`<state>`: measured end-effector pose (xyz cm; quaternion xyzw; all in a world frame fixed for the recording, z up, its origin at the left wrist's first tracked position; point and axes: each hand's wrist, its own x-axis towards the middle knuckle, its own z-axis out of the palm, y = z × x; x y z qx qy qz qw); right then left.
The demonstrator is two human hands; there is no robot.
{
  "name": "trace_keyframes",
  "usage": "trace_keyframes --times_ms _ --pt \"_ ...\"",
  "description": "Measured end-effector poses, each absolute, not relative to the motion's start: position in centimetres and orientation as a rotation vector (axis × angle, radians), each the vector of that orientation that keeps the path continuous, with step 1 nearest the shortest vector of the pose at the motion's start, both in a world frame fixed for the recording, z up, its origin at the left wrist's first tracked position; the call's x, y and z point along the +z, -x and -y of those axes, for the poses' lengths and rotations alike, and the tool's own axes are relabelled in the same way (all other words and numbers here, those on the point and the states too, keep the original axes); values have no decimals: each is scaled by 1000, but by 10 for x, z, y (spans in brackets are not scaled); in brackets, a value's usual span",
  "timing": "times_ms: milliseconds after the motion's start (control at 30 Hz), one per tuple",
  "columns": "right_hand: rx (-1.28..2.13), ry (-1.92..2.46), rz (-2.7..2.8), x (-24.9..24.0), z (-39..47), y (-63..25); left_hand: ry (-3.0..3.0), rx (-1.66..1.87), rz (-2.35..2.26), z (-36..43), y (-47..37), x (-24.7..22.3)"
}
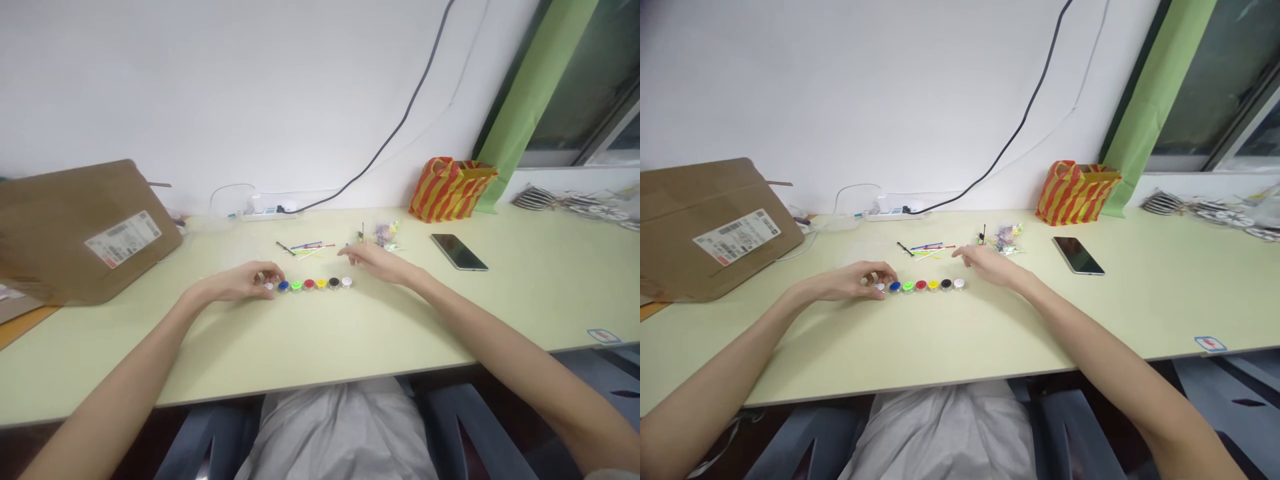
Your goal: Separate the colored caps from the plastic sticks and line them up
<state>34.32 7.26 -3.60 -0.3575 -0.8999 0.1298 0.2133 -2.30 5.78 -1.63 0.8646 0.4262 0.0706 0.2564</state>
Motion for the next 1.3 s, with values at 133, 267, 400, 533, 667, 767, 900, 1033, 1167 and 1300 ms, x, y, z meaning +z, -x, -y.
trace_keyframes --times_ms 133,267,400,533,667,767,900,1033,1167,1300 --pt "41 1073 2340 -51 -99 -354 -2346 191 -1150 -57 22 -15" --pt "-36 1124 2459 -66 -113 -358 -2330 195 -1197 -54 19 -13" --pt "-64 1143 2485 -72 -115 -352 -2280 255 -1254 -54 16 -16" --pt "-71 1127 2498 -74 -114 -346 -2318 373 -1245 -57 15 -26" --pt "-102 1134 2480 -73 -113 -343 -2371 539 -1294 -57 10 -30" --pt "-120 1119 2482 -71 -112 -344 -2441 661 -1319 -55 7 -27" --pt "-99 1077 2508 -71 -113 -344 -2532 773 -1285 -53 4 -24" --pt "-109 1061 2529 -73 -111 -340 -2595 870 -1224 -56 -1 -26" --pt "-114 1067 2524 -75 -109 -334 -2649 945 -1176 -61 -12 -28" --pt "53 1026 2370 -67 -107 -326 -2836 861 -1139 -65 -29 -28"
